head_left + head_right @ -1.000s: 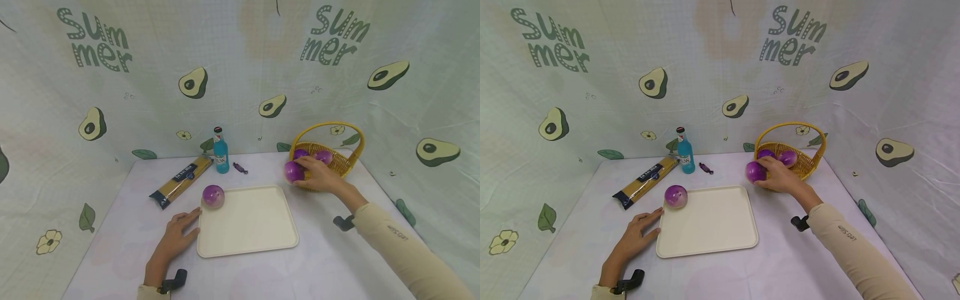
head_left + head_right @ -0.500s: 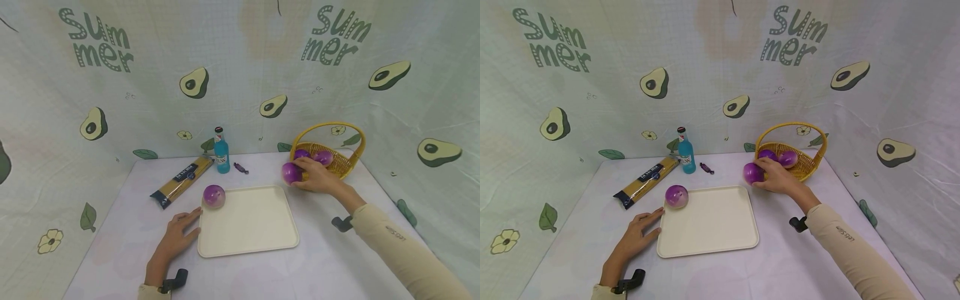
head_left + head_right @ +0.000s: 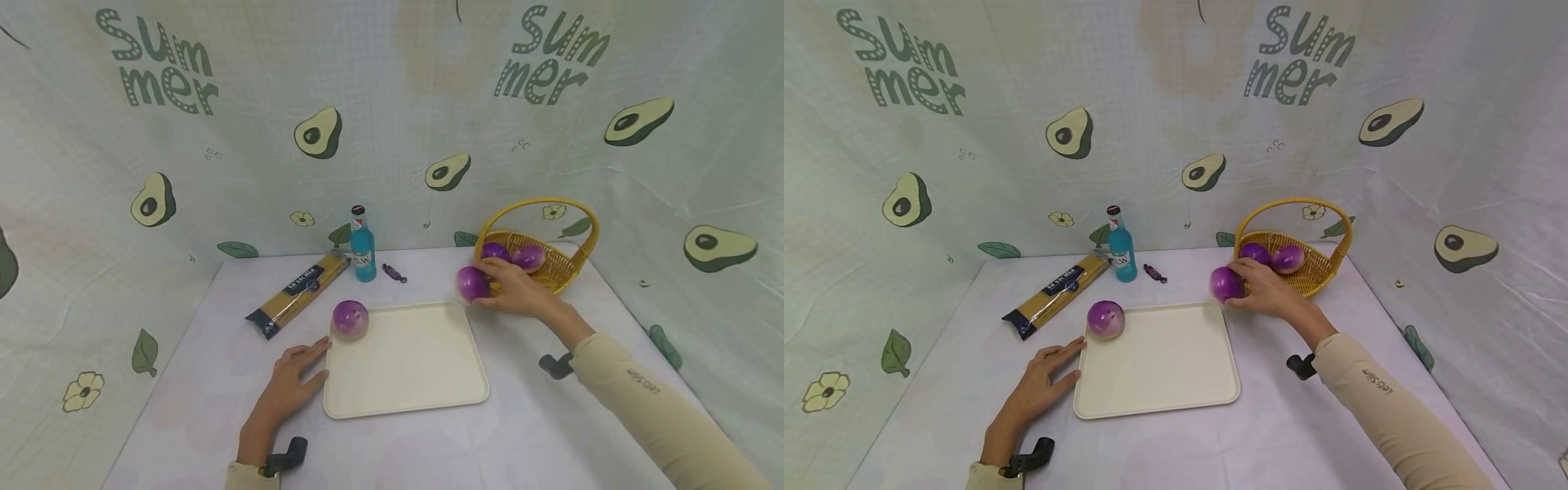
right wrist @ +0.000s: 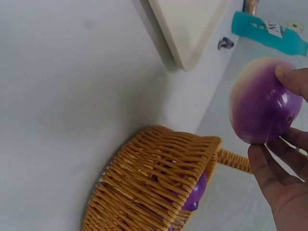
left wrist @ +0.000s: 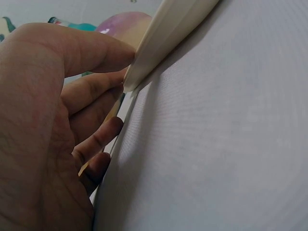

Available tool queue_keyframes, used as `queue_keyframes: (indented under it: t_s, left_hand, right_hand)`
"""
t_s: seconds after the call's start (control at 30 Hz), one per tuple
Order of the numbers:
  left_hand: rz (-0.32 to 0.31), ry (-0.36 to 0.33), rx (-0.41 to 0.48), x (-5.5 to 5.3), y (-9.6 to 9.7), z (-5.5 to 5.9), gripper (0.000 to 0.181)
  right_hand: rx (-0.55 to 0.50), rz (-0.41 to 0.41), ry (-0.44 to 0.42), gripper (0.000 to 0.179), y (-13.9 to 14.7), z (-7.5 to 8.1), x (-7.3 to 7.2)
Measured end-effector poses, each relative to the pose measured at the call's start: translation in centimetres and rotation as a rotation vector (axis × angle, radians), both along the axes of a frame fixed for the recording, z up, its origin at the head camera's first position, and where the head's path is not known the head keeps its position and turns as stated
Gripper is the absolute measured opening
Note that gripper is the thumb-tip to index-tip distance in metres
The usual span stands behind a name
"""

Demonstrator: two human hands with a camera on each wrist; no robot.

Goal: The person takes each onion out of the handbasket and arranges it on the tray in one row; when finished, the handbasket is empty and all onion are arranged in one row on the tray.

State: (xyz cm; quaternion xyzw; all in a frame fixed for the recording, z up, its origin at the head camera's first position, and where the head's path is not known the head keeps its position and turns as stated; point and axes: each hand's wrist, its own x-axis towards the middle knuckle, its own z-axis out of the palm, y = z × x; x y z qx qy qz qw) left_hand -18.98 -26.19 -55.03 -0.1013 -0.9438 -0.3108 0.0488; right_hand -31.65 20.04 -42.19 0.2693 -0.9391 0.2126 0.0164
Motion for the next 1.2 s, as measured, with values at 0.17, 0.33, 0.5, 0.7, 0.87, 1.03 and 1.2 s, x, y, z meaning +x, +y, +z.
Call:
queue_keyframes:
  t_s: [0.17,0.33,0.5,0.7,0.87,1.03,1.2]
  left_hand:
    - [0.007,0.002,0.003,-0.1,0.0,-0.1,0.057]
    - [0.016,-0.013,0.001,-0.1,0.0,-0.2,0.057]
    - [0.012,-0.016,-0.002,-0.1,0.0,-0.2,0.058]
    - [0.012,0.001,-0.010,-0.1,-0.1,-0.3,0.057]
    - [0.011,0.000,-0.022,-0.1,-0.1,-0.4,0.057]
    - [0.011,0.003,-0.026,-0.2,-0.1,-0.5,0.057]
    - [0.009,0.019,-0.030,-0.3,-0.1,-0.7,0.057]
  right_hand:
    - [-0.002,0.001,-0.009,0.074,-0.1,-0.2,0.0]
    - [-0.006,0.016,0.000,0.074,-0.2,-0.4,-0.1]
    - [-0.004,0.020,0.001,0.074,-0.4,-0.5,0.0]
    - [0.003,0.016,-0.007,0.073,-0.8,-0.5,0.0]
    - [-0.002,0.017,-0.008,0.072,-1.0,-0.5,0.1]
    - [-0.008,0.018,-0.026,0.072,-1.2,-0.6,0.2]
    - [-0.006,0.017,-0.035,0.073,-1.4,-0.7,0.3]
